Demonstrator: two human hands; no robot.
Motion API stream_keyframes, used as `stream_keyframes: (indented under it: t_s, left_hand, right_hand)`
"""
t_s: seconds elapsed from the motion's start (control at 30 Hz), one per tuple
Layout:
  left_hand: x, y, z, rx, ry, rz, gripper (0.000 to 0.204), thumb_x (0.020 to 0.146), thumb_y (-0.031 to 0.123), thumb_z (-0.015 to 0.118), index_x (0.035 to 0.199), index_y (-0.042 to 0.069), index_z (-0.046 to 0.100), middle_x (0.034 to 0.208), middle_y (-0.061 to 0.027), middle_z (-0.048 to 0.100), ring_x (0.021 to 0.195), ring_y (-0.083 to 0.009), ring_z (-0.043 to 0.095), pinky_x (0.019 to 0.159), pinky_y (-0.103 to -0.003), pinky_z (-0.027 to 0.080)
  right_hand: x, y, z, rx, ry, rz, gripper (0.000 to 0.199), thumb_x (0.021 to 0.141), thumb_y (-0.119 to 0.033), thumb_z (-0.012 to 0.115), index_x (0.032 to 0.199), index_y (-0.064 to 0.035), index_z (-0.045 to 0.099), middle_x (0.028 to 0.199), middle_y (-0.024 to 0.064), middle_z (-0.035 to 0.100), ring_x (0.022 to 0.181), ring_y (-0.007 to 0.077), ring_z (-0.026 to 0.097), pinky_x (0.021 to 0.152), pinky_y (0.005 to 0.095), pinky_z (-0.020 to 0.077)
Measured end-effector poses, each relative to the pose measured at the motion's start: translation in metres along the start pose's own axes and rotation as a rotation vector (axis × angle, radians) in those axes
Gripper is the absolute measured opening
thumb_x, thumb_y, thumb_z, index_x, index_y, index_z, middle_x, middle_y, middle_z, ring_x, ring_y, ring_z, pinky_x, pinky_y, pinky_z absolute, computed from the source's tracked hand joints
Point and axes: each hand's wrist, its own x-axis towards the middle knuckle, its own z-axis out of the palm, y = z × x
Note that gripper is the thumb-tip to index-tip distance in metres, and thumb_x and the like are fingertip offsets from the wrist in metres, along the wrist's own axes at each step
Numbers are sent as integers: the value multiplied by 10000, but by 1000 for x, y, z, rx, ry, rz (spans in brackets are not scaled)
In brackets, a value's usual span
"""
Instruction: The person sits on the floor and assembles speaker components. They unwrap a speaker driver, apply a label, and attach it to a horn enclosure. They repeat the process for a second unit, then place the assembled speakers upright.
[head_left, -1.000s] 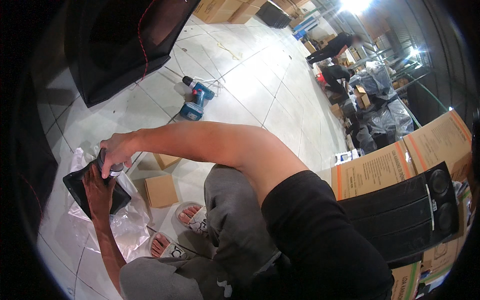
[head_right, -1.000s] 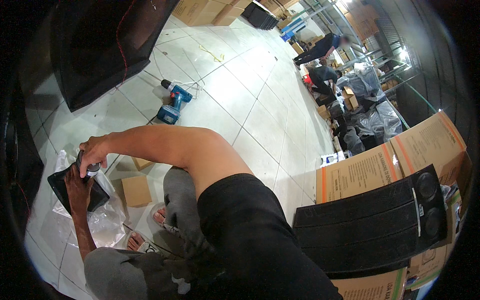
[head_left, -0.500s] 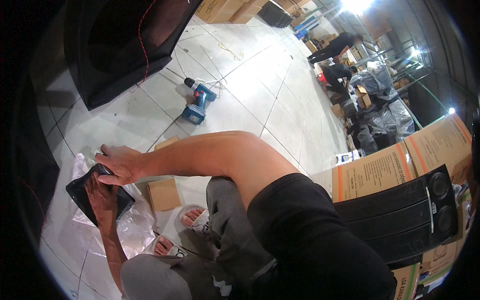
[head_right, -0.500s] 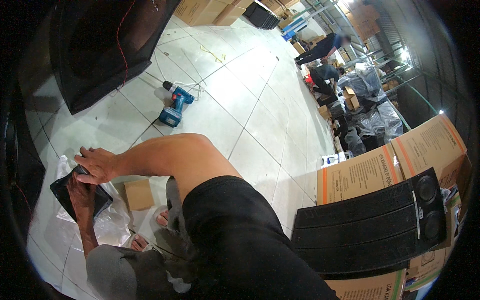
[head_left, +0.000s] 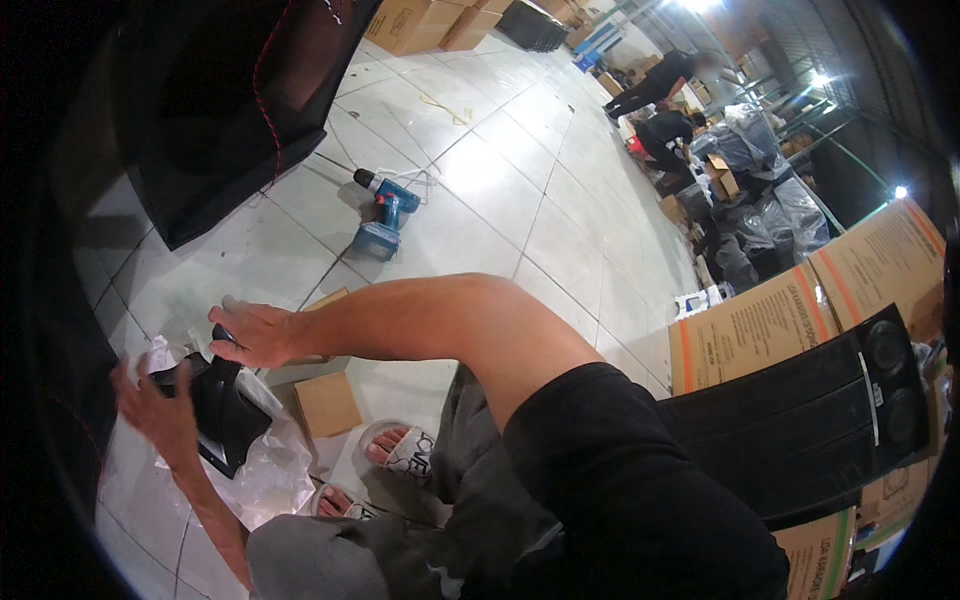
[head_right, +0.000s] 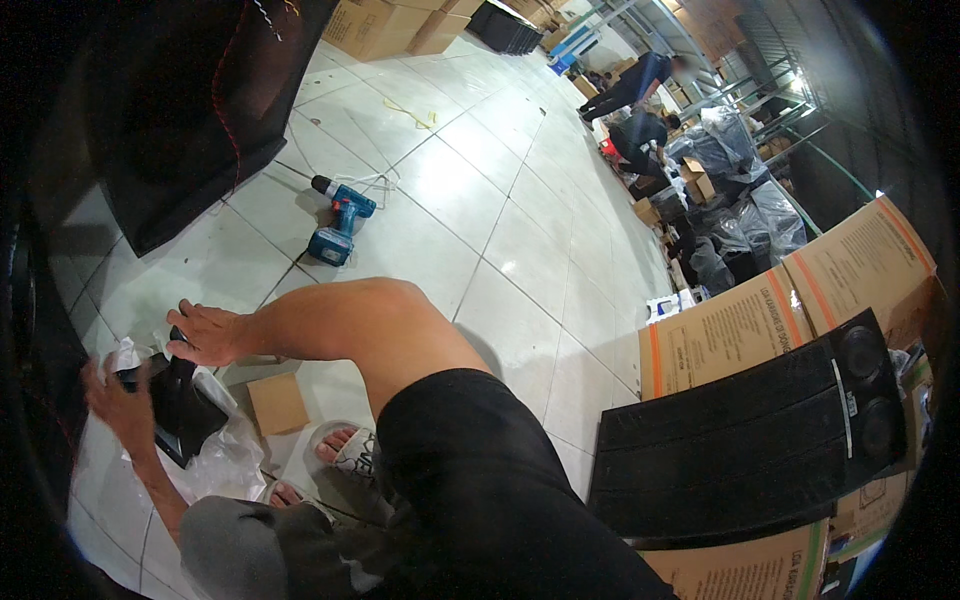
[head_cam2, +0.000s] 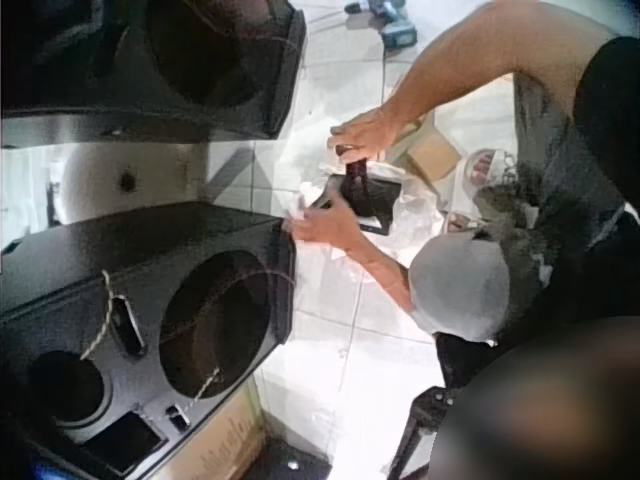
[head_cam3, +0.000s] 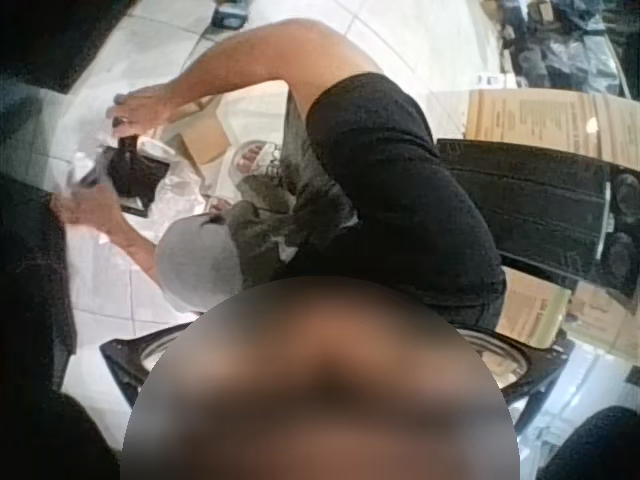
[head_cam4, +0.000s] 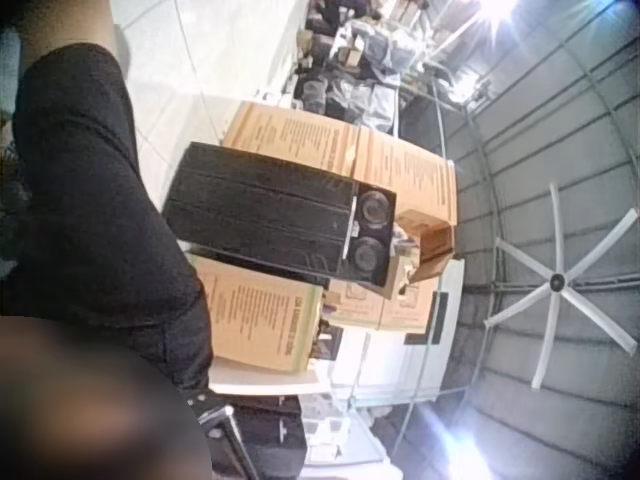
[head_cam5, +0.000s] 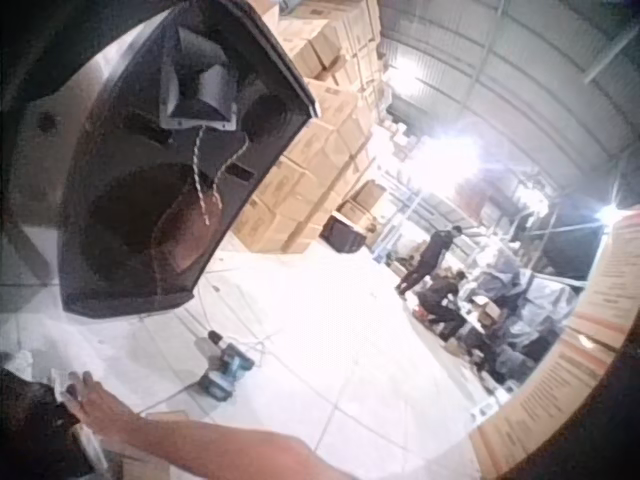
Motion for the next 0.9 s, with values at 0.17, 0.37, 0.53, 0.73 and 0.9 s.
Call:
stream_keyframes:
  t_s: [0.17,0.37,0.53,0.73,0.9]
  left_hand:
    - [1,-5,25,-686,-286,-624,555,966,350,602,1378,-8,507,1378,-229,529,1281,-383,502,1069,-409,384]
    - [-11,23,22,-929,-232,-670,473,1014,281,506,1378,-22,517,1343,-225,567,1204,-354,558,1031,-384,398]
    - [2,31,-3,-919,-255,-668,443,1028,249,480,1360,-39,526,1316,-240,582,1184,-365,570,1020,-388,410]
    - [-2,31,-9,-861,-241,-681,416,1035,216,474,1358,-40,530,1304,-242,591,1167,-376,580,1011,-404,426]
    - [-11,28,-5,-850,-221,-688,401,1039,194,469,1353,-46,530,1321,-246,581,1181,-376,576,1012,-408,430]
  right_hand:
    - [-10,-2,7,283,237,138,502,957,-449,515,1155,11,532,1066,237,538,1029,405,544,931,465,418]
    - [-1,-9,14,459,416,452,414,936,-360,518,1024,31,622,1066,249,609,1046,407,561,935,450,426]
    - [2,-13,21,441,498,563,351,910,-299,517,992,20,639,982,261,635,979,433,585,888,457,449]
    - [7,-20,21,430,519,601,347,874,-265,521,962,53,632,951,282,643,927,446,599,840,466,465]
    - [14,-14,31,380,526,678,360,867,-256,510,961,69,634,966,310,639,941,453,613,843,478,477]
